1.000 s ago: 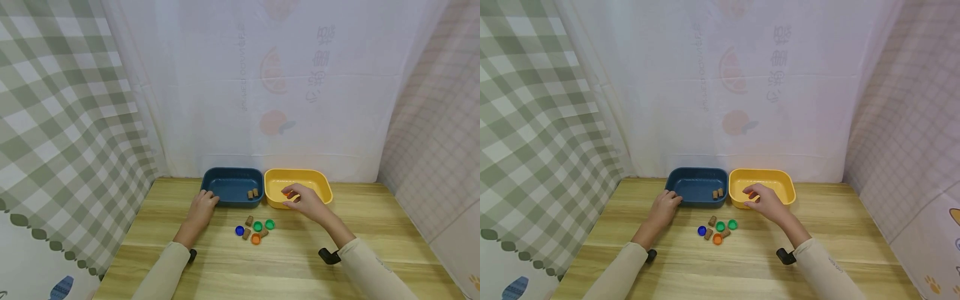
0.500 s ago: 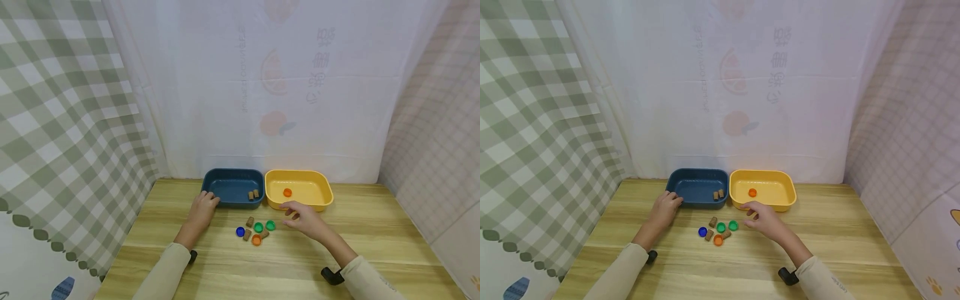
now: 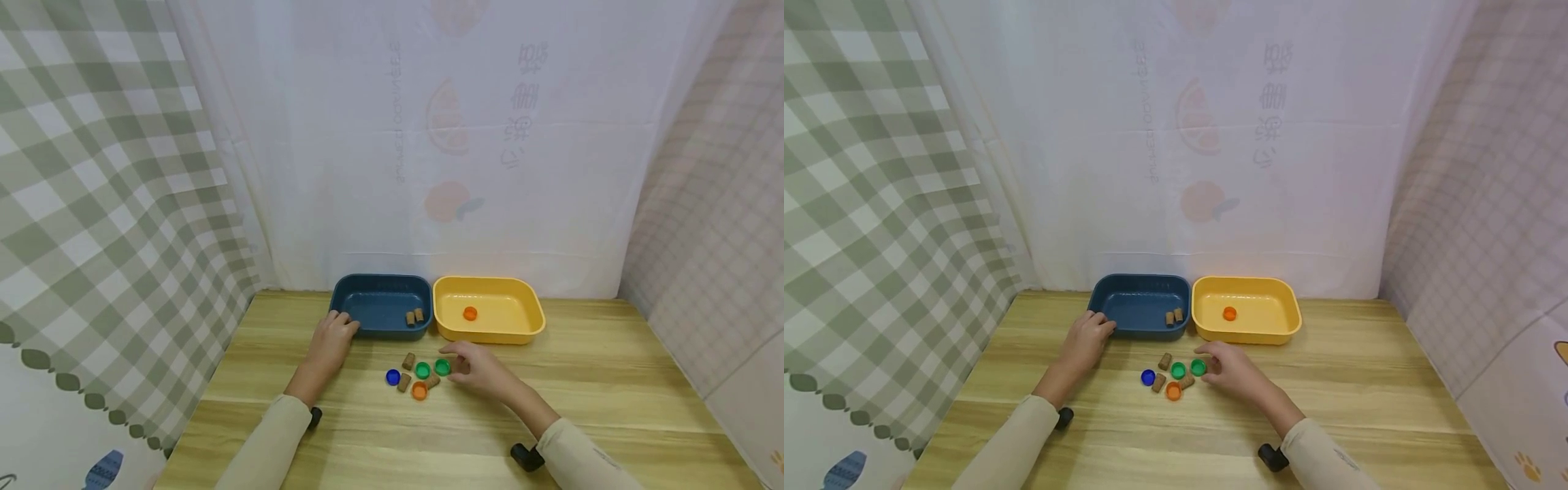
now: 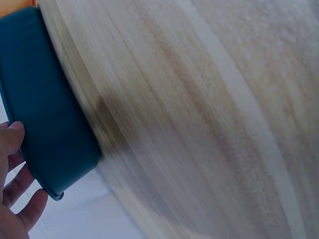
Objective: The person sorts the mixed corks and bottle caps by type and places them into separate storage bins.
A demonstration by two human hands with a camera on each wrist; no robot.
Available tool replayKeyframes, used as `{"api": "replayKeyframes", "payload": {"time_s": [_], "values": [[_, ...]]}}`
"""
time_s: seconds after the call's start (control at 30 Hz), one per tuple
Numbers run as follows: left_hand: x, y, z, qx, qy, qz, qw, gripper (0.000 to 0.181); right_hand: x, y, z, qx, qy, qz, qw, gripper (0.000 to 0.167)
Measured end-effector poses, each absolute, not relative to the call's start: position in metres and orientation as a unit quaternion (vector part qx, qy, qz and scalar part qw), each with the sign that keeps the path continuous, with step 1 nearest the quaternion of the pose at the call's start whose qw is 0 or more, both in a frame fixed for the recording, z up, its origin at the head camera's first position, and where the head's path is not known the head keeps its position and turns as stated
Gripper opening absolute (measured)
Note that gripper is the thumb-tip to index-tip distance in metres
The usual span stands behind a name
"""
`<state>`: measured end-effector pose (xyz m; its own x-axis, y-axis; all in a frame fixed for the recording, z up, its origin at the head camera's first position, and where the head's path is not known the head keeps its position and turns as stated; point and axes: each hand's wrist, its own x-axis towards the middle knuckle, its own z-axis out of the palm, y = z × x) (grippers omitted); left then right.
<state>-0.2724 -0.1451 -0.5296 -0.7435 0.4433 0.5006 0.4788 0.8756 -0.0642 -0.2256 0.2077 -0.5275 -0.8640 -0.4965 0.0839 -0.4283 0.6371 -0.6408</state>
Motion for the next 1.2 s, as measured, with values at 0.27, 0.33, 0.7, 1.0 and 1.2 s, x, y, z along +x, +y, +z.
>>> {"api": "replayKeyframes", "payload": {"time_s": [0.27,0.33,0.7,1.0,1.2], "values": [[-0.271,-0.144,-0.528,-0.249,-0.934,-0.040,0.254,0.018,-0.234,0.199,-0.536,-0.258,0.910,-0.316,0.065,0.041],[-0.271,-0.144,-0.528,-0.248,-0.933,-0.040,0.256,0.018,-0.236,0.197,-0.538,-0.261,0.916,-0.299,0.061,0.039],[-0.269,-0.144,-0.527,-0.245,-0.934,-0.043,0.256,0.014,-0.240,0.188,-0.540,-0.278,0.927,-0.251,0.034,0.029],[-0.270,-0.145,-0.528,-0.246,-0.933,-0.042,0.258,0.014,-0.243,0.190,-0.544,-0.289,0.925,-0.246,0.033,0.026],[-0.269,-0.143,-0.524,-0.244,-0.936,-0.048,0.251,0.016,-0.242,0.189,-0.543,-0.286,0.924,-0.253,0.031,0.025]]}}
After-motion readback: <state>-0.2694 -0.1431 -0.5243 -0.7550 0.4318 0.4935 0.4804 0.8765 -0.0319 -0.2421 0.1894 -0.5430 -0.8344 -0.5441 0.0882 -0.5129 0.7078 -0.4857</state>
